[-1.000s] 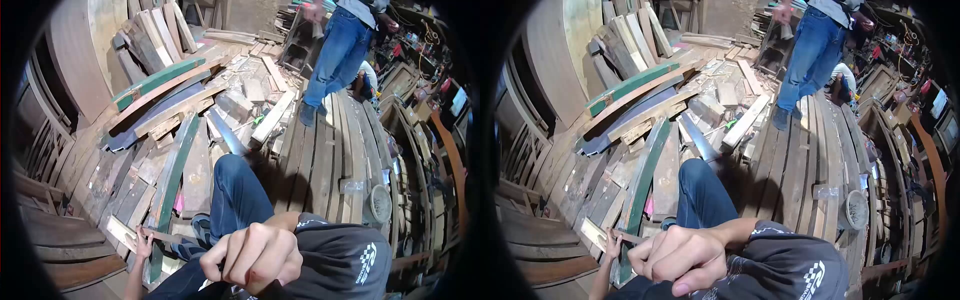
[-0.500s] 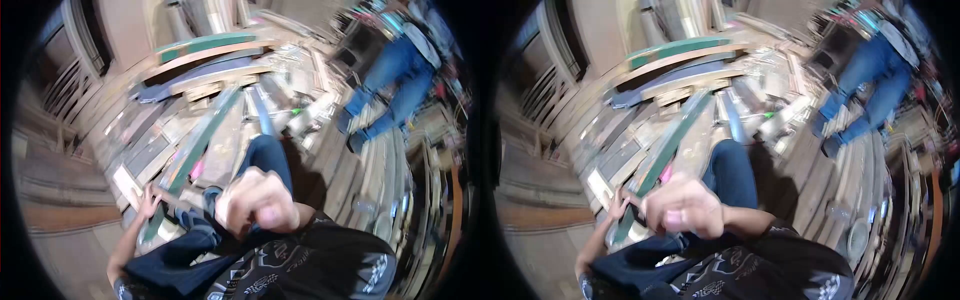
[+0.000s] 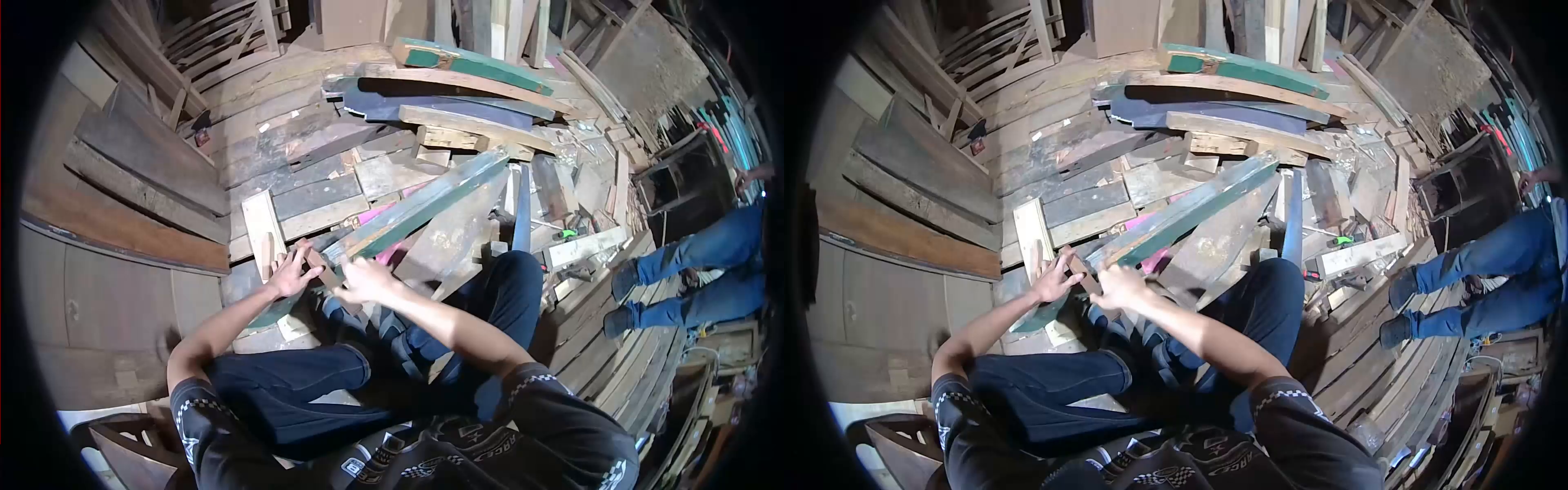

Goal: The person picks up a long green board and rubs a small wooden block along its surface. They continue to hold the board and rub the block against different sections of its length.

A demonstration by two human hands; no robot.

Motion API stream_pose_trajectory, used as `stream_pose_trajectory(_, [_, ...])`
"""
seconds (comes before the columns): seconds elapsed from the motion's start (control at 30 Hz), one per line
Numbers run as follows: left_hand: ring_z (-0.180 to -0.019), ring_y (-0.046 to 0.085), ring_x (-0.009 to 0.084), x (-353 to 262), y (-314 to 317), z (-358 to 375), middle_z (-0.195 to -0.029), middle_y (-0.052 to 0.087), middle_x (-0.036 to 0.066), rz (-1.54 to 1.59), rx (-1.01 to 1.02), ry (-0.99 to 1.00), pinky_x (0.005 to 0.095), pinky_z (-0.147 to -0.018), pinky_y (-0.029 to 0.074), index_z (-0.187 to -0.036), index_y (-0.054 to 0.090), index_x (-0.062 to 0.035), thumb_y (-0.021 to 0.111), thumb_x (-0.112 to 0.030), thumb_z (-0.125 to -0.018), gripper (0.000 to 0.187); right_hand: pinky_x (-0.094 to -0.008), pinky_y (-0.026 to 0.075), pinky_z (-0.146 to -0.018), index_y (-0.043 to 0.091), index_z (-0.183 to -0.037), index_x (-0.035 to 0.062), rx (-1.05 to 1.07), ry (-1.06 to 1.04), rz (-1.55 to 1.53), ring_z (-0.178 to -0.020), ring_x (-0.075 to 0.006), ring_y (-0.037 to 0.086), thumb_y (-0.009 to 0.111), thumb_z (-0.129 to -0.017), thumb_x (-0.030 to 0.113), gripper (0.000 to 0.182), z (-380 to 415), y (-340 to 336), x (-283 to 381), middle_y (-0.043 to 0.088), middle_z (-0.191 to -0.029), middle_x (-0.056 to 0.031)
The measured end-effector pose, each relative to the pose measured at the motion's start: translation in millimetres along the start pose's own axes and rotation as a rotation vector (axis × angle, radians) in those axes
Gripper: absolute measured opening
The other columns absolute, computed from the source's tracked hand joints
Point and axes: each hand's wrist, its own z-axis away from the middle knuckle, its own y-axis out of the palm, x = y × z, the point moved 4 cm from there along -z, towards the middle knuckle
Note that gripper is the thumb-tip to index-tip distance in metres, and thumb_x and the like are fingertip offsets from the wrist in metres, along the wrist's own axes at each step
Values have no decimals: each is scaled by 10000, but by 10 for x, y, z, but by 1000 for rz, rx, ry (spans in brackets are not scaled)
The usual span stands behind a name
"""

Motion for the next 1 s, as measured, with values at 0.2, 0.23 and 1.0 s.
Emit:
stream_pose_trajectory(0.2, [-1308,346,517,-23,-5,33,-1427,396,256,101,-43,12,599,-1098,259,-1506,241,-220,534,-626,-888,796,-484,567,-752,404,-1203,-140,-50,107,-173,-823,-426,686,688,-829,253,612,-87,380,185,673,-872,-284])
stream_pose_trajectory(0.23, [-1299,356,522,-109,-70,69,-1423,399,257,63,-12,-35,595,-1098,262,-1507,241,-222,534,-627,-887,797,-471,570,-722,419,-1175,-145,-62,59,-184,-796,-426,685,665,-834,225,560,-134,482,165,668,-862,-294])
stream_pose_trajectory(1.0, [-1285,375,446,-88,-70,219,-1375,412,256,-72,131,-80,531,-1099,310,-1457,303,-51,705,-607,-752,984,-538,529,-754,373,-1159,-86,41,6,93,-857,-496,641,511,-930,286,458,-94,-420,-1915,629,-890,-354])
